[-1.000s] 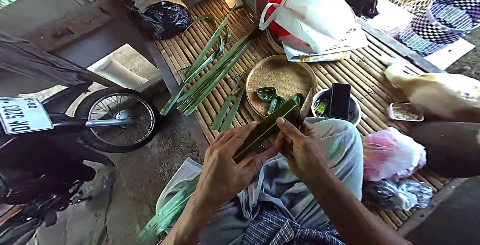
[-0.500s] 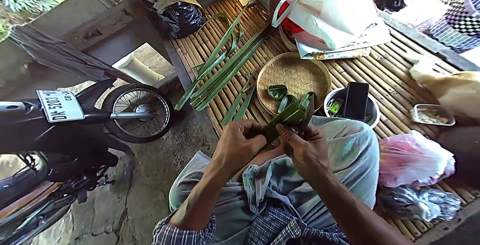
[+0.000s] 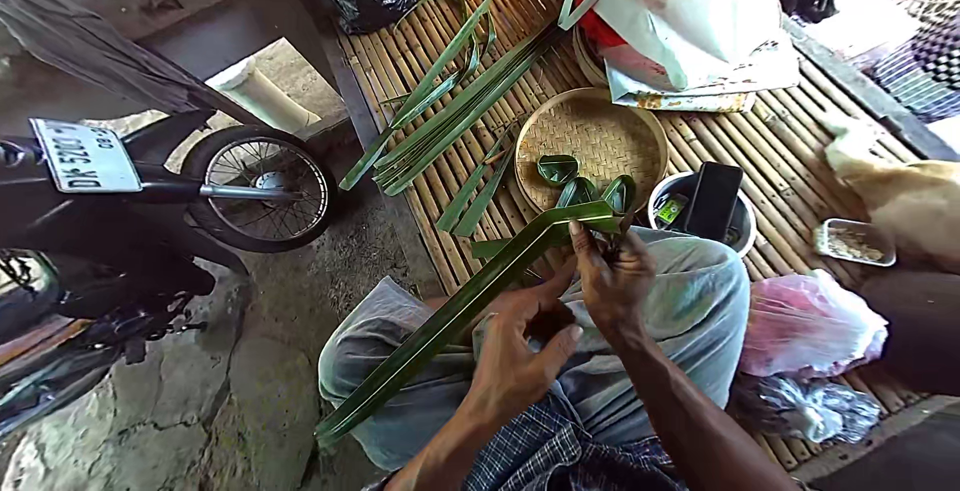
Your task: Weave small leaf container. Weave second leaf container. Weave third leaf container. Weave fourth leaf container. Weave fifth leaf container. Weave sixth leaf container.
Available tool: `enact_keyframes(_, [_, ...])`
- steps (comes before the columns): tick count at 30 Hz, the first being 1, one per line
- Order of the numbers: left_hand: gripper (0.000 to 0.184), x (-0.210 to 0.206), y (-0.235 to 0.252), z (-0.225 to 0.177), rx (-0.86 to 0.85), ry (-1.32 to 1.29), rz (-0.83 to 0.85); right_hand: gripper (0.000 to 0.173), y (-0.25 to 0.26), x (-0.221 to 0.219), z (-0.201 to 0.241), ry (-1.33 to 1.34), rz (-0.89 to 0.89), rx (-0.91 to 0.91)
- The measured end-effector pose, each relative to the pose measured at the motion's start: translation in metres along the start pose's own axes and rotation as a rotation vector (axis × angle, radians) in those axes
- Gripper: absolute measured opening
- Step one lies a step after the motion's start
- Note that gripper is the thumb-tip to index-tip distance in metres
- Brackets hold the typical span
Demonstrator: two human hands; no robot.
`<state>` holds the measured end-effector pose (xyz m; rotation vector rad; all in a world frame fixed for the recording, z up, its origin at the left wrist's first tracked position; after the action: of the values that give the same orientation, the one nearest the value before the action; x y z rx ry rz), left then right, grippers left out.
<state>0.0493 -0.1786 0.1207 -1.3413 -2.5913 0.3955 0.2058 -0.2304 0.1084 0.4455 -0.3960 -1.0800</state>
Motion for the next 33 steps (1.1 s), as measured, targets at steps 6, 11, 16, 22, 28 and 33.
enact_keyframes(6, [0.034, -0.005, 0.025, 0.042, 0.301, -1.218, -0.116, 0.019, -0.011, -0.009, 0.007, -0.098, 0.228, 0.324])
enact_keyframes(11, [0.023, 0.022, 0.033, 0.024, 0.13, -0.983, -0.34, 0.018, -0.017, -0.014, 0.006, -0.035, 0.342, 0.356])
enact_keyframes(16, [0.023, 0.032, 0.035, 0.016, -0.017, -0.732, -0.386, 0.015, -0.024, -0.02, 0.002, 0.023, 0.306, 0.354])
enact_keyframes(22, [0.01, 0.051, 0.034, 0.009, -0.051, -0.184, -0.551, 0.016, -0.025, -0.024, 0.0, 0.107, 0.457, 0.395])
enact_keyframes(28, [0.009, 0.069, 0.041, 0.009, -0.058, 0.09, -0.322, 0.019, -0.022, -0.024, 0.0, 0.054, 0.658, 0.249])
enact_keyframes(33, [0.013, 0.075, 0.047, 0.017, -0.053, 0.065, -0.167, 0.015, -0.017, -0.024, -0.002, -0.007, 0.586, -0.157])
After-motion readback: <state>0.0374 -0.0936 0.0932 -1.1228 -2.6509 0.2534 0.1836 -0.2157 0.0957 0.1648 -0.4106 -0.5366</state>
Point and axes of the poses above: each hand's wrist, its own y-axis towards the middle knuckle, its own x-axis out of the back of the hand, z = x × y, the point moved 4 cm from there along y, towards the middle knuckle, and after that the axes turned 13 degrees about x, right-handed, at the moved point
